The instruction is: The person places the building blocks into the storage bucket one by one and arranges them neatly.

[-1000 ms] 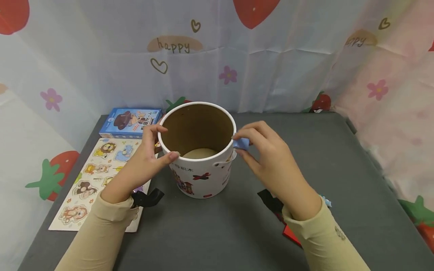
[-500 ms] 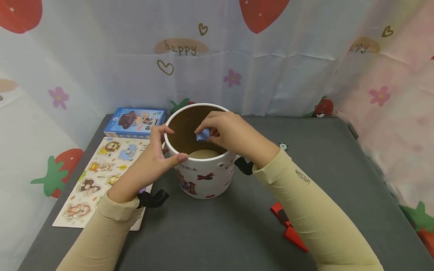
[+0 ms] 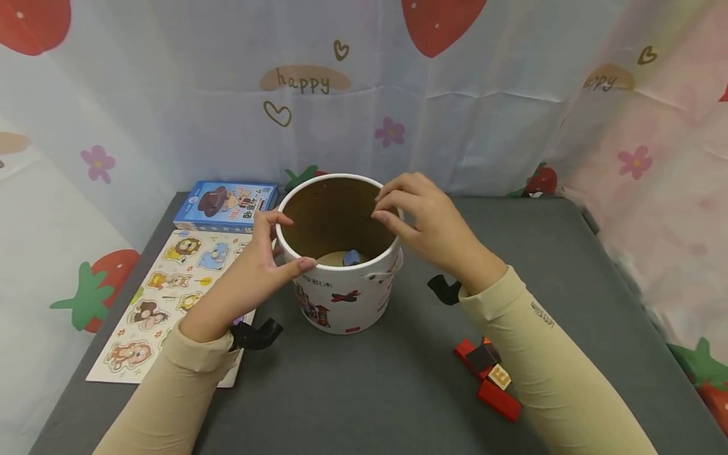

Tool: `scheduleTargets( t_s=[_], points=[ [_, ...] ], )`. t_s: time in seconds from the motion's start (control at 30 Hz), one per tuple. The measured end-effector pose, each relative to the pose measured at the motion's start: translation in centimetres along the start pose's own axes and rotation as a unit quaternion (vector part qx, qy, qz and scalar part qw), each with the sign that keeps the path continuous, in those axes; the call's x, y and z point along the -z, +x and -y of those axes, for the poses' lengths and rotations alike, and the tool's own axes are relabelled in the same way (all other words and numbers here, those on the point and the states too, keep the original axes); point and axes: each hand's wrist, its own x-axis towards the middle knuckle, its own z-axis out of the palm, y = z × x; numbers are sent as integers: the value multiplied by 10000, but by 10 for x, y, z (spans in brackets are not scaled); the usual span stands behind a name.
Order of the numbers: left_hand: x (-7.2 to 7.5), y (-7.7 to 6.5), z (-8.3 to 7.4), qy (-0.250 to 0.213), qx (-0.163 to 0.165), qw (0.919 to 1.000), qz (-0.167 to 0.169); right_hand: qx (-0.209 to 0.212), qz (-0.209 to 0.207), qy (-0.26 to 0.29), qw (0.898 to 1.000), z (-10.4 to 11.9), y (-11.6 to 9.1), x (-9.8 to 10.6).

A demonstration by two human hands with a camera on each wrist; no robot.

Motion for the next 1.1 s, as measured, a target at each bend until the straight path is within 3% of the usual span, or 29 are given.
scheduleTargets(
  t_s=[0.1,0.2,0.33,0.43,0.5,0.57,0.63,0.8,0.97,1.1],
  points=[
    [0,1,0,24,20,10000,14,-566,-298,-183,9978,-15,-24,12],
    [0,1,0,-3,5,10000,38,-1518,320,-377,9872,-30,-53,21],
    [0,0,0,-59,-6,10000,76,-2288,1845,-707,9532,-52,-92,24],
    [1,0,-1,-117,-1,9998,128,-2602,2937,-728,9169,-66,-121,21],
    [1,0,-1,-160,-3,9998,152,-2683,3459,-747,8960,-72,-139,19],
    [0,0,-2,-186,-9,9997,164,-2671,3723,-792,8853,-75,-153,16],
    [0,0,-2,-204,-13,9997,154,-2516,3722,-891,8889,-77,-162,13],
    [1,0,-1,-228,-13,9996,162,-2230,3154,-1046,9164,-74,-157,13],
    [0,1,0,-226,-33,9996,176,-2099,2315,-1044,9442,-50,-121,25],
    [-1,2,1,-231,-40,9996,172,-1787,1241,-1099,9698,-19,-79,37]
  ],
)
